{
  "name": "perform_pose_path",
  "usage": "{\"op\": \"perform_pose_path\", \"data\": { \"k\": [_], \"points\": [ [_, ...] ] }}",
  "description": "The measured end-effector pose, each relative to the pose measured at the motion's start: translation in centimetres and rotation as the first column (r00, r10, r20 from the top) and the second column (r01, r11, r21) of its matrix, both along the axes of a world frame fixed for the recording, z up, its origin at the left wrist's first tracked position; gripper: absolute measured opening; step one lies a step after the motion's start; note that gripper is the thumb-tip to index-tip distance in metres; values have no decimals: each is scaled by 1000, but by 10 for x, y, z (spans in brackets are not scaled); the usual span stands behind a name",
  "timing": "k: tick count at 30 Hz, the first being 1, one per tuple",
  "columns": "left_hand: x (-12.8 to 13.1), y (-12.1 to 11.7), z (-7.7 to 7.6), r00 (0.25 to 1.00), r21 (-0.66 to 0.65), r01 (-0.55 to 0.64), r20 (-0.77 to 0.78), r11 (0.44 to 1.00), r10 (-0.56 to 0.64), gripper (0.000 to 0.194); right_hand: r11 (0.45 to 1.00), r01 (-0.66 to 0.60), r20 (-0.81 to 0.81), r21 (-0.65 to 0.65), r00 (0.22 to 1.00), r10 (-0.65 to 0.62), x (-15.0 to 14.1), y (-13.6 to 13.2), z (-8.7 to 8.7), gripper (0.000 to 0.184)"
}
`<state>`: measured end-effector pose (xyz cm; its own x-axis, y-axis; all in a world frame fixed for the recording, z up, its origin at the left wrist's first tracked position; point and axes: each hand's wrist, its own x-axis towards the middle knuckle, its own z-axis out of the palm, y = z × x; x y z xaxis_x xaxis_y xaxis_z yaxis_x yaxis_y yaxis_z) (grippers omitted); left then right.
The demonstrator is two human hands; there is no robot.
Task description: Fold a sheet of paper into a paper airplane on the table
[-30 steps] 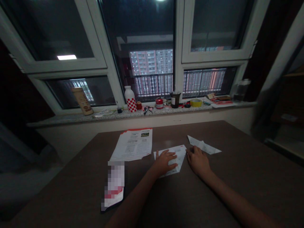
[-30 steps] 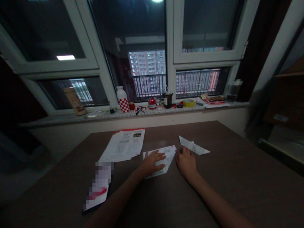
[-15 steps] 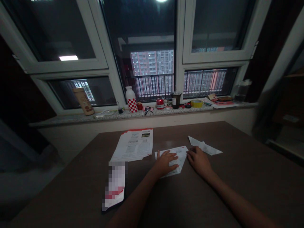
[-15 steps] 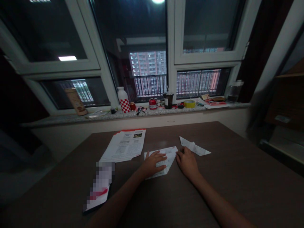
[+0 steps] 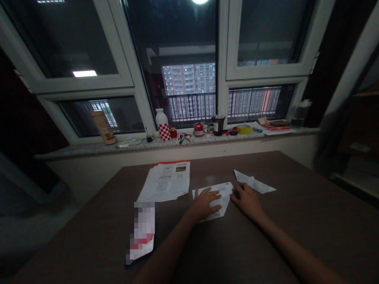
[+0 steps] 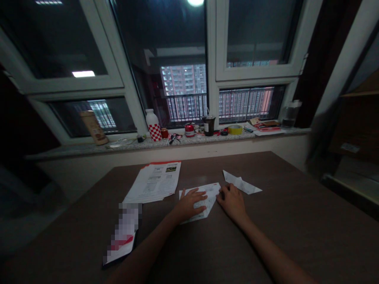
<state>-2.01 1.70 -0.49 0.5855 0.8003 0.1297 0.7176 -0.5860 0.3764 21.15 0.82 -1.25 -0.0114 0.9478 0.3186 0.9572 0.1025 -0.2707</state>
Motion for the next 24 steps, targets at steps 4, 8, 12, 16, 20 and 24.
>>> {"op": "perform_pose_path", "data": {
  "k": [4, 8, 12, 16, 20, 24],
  "points": [
    [0, -2, 3, 1000, -1, -3, -23, 1000, 3, 44, 1000, -7, -43, -26, 999, 6, 0, 0, -3, 36],
    [3, -4, 6, 999, -21, -27, -29, 999, 26, 43, 999, -28, -60, -40, 998, 25, -2, -4, -3, 43],
    [4, -5, 6, 999, -26, -38, -7, 999, 38, 41, 998, -52, -64, -35, 997, 50, -4, -10, -2, 48],
    [4, -5, 5, 999, -25, -40, 2, 999, 40, 41, 996, -77, -52, -48, 996, 75, -6, -15, -4, 55],
    [4, -4, 5, 999, -23, -39, -6, 999, 39, 42, 995, -77, -28, -58, 997, 76, -8, -18, -7, 66],
    [5, -4, 5, 999, -27, -38, -14, 999, 38, 42, 995, -48, 8, -90, 999, 49, -11, -24, -7, 78]
  ]
}}
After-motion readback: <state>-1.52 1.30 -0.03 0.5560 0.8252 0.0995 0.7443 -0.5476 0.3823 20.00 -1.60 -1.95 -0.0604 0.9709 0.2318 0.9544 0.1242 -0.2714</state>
